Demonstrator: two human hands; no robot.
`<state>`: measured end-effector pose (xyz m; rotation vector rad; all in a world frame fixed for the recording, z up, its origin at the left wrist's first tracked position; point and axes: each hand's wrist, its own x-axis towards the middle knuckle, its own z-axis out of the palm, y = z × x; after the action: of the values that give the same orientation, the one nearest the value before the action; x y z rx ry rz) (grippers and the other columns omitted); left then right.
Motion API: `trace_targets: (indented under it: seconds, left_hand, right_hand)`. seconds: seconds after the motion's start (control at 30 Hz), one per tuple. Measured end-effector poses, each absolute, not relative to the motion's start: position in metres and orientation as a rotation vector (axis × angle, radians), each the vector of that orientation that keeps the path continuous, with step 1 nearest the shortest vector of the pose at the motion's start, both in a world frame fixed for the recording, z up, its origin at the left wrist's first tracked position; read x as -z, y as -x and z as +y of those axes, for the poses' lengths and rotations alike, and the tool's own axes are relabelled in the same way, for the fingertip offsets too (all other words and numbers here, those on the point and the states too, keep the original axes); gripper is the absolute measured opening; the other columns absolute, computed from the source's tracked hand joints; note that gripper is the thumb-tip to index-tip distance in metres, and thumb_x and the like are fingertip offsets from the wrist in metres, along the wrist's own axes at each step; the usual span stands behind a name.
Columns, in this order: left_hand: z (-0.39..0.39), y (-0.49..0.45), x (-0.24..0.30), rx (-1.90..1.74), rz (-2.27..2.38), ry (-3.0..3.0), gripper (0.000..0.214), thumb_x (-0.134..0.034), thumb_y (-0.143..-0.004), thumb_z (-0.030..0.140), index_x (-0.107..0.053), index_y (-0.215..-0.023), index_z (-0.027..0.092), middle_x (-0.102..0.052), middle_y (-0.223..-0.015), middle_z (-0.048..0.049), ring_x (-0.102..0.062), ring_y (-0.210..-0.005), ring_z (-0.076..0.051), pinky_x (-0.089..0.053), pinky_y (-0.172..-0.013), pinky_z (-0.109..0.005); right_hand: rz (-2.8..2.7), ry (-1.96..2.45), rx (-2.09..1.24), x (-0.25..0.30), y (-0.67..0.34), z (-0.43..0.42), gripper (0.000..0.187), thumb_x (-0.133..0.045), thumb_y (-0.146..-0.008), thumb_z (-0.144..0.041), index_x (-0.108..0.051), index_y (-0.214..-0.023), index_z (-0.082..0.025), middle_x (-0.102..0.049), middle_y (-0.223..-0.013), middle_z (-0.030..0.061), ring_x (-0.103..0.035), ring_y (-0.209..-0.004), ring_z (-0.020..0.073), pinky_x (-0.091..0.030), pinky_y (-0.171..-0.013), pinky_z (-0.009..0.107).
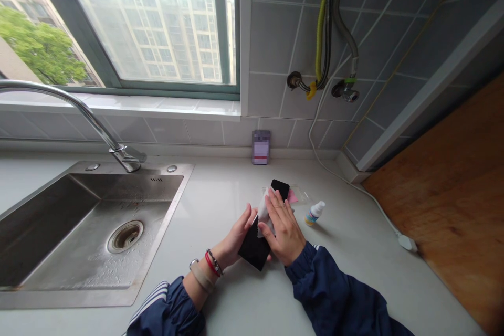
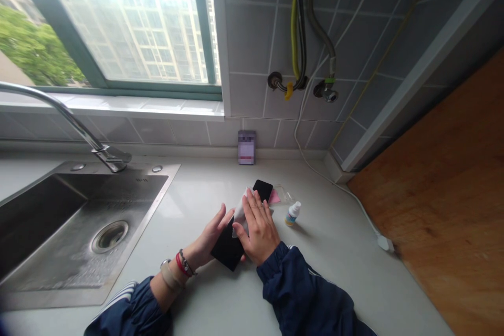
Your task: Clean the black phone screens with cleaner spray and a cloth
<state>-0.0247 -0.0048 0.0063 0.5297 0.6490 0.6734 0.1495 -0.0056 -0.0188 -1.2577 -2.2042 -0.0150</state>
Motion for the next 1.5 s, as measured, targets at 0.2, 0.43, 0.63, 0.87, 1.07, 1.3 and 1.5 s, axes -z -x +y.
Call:
trace_targets:
  seconds: [0.2,0.43,0.63,0.87,1.07,1.3,1.5]
  left_hand:
    - [-0.003,0.025,-0.001,-0.659,0.65,-0.503,0.091,-0.047,-0.092,0.072,-0.02,-0.162,0.021,-0.071,-0.121,-0.0191,-0.076,-0.086,-0.031,-0.062,-0.069,-0.041]
    - [-0.002,0.025,-0.001,-0.672,0.572,-0.525,0.083,-0.047,-0.094,0.07,-0.031,-0.159,0.02,-0.074,-0.115,-0.0175,-0.076,-0.088,-0.032,-0.062,-0.071,-0.042]
    - [-0.003,0.026,-0.003,-0.68,0.577,-0.533,0.083,-0.045,-0.095,0.069,-0.031,-0.159,0.019,-0.074,-0.115,-0.0181,-0.076,-0.086,-0.031,-0.062,-0.068,-0.04]
    - [-0.003,0.026,-0.005,-0.666,0.568,-0.559,0.082,-0.045,-0.095,0.07,-0.033,-0.159,0.02,-0.074,-0.116,-0.0176,-0.076,-0.089,-0.031,-0.061,-0.07,-0.038]
    - [-0.003,0.027,-0.006,-0.675,0.62,-0.558,0.083,-0.046,-0.094,0.07,-0.033,-0.16,0.02,-0.07,-0.126,-0.0184,-0.074,-0.1,-0.033,-0.06,-0.074,-0.039]
    - [-0.002,0.026,0.0,-0.721,0.548,-0.568,0.079,-0.046,-0.097,0.066,-0.036,-0.159,0.018,-0.065,-0.138,-0.0177,-0.065,-0.121,-0.036,-0.052,-0.1,-0.048]
    - [0.003,0.026,0.01,-0.835,0.506,-0.483,0.073,-0.044,-0.099,0.062,-0.046,-0.152,0.012,-0.064,-0.14,-0.0167,-0.056,-0.134,-0.033,-0.035,-0.118,-0.046]
  right_hand:
    - [-2.205,1.265,0.019,0.02,-0.149,-0.005,0.073,-0.041,-0.107,-0.042,-0.005,-0.165,-0.019,-0.02,-0.169,0.0137,-0.015,-0.157,0.0324,-0.031,-0.121,0.06]
    - [-2.212,1.261,0.025,0.022,-0.148,-0.006,0.073,-0.041,-0.107,-0.043,-0.004,-0.165,-0.019,-0.019,-0.169,0.0142,-0.015,-0.157,0.0328,-0.031,-0.12,0.061]
    - [-2.229,1.261,0.017,0.021,-0.149,-0.007,0.073,-0.04,-0.107,-0.043,-0.004,-0.165,-0.019,-0.017,-0.169,0.014,-0.013,-0.157,0.033,-0.03,-0.121,0.061]
    - [-2.233,1.251,0.032,0.023,-0.148,-0.007,0.074,-0.042,-0.106,-0.043,-0.004,-0.165,-0.019,-0.017,-0.169,0.0142,-0.013,-0.157,0.0337,-0.03,-0.12,0.062]
    - [-2.254,1.248,0.025,0.024,-0.147,-0.008,0.073,-0.041,-0.106,-0.043,-0.004,-0.165,-0.018,-0.016,-0.169,0.0138,-0.012,-0.157,0.0338,-0.029,-0.121,0.062]
    - [-2.312,1.204,0.045,0.025,-0.146,-0.009,0.076,-0.042,-0.106,-0.044,-0.004,-0.165,-0.015,-0.018,-0.169,0.016,-0.015,-0.157,0.0356,-0.032,-0.119,0.063]
    - [-2.473,1.086,0.005,0.022,-0.139,-0.017,0.081,-0.047,-0.103,-0.047,-0.009,-0.164,-0.011,-0.017,-0.169,0.0158,-0.014,-0.156,0.0374,-0.033,-0.12,0.062]
